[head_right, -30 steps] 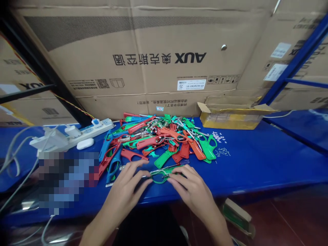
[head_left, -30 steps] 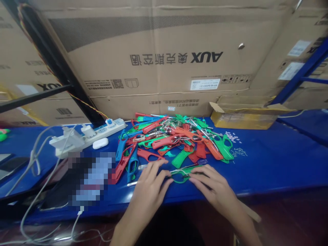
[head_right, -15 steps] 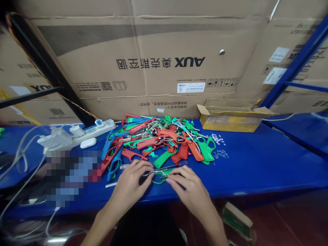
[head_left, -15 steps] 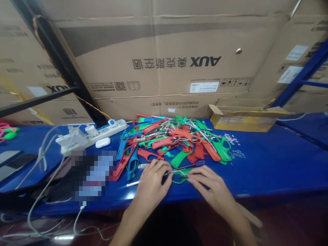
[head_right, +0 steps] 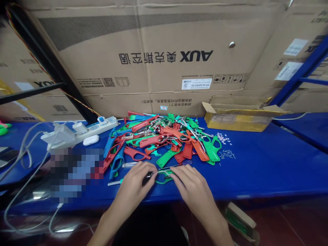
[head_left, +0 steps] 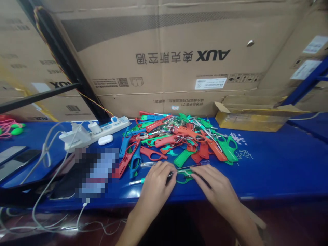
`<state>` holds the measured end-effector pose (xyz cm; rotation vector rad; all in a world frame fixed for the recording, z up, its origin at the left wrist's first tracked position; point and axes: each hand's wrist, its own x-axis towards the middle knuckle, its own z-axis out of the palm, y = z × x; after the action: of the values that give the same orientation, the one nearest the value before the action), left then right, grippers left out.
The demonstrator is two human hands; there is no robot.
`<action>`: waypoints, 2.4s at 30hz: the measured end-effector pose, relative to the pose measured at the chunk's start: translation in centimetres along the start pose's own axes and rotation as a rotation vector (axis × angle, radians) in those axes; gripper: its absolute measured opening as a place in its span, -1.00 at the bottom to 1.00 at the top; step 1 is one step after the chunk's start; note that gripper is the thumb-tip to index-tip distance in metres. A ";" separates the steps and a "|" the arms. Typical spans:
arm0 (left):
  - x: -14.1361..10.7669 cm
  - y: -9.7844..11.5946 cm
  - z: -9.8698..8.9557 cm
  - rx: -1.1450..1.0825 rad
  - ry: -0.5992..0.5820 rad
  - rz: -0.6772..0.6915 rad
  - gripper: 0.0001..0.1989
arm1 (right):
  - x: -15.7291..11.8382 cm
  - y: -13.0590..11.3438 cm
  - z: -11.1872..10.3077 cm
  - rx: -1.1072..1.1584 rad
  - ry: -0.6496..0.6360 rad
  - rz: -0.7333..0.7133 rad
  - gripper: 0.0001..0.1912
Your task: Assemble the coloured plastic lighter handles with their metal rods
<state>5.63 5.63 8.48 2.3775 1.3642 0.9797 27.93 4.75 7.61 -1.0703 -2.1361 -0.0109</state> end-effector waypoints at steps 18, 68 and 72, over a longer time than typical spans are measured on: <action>-0.6 -0.1 0.4 -0.015 0.053 -0.065 -0.86 | 3.0 0.0 -0.7 0.145 -0.335 0.151 -0.76; -1.1 0.5 -0.1 0.079 0.096 0.069 -0.83 | -0.2 1.6 -1.4 0.196 -0.262 0.006 -0.85; -1.4 -0.2 -1.7 0.107 0.078 0.055 -0.78 | -0.7 2.2 -1.0 0.186 -0.318 0.050 -0.77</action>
<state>3.88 4.36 9.06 2.4909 1.4195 1.0496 30.38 5.35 7.25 -1.0702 -2.3343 0.3977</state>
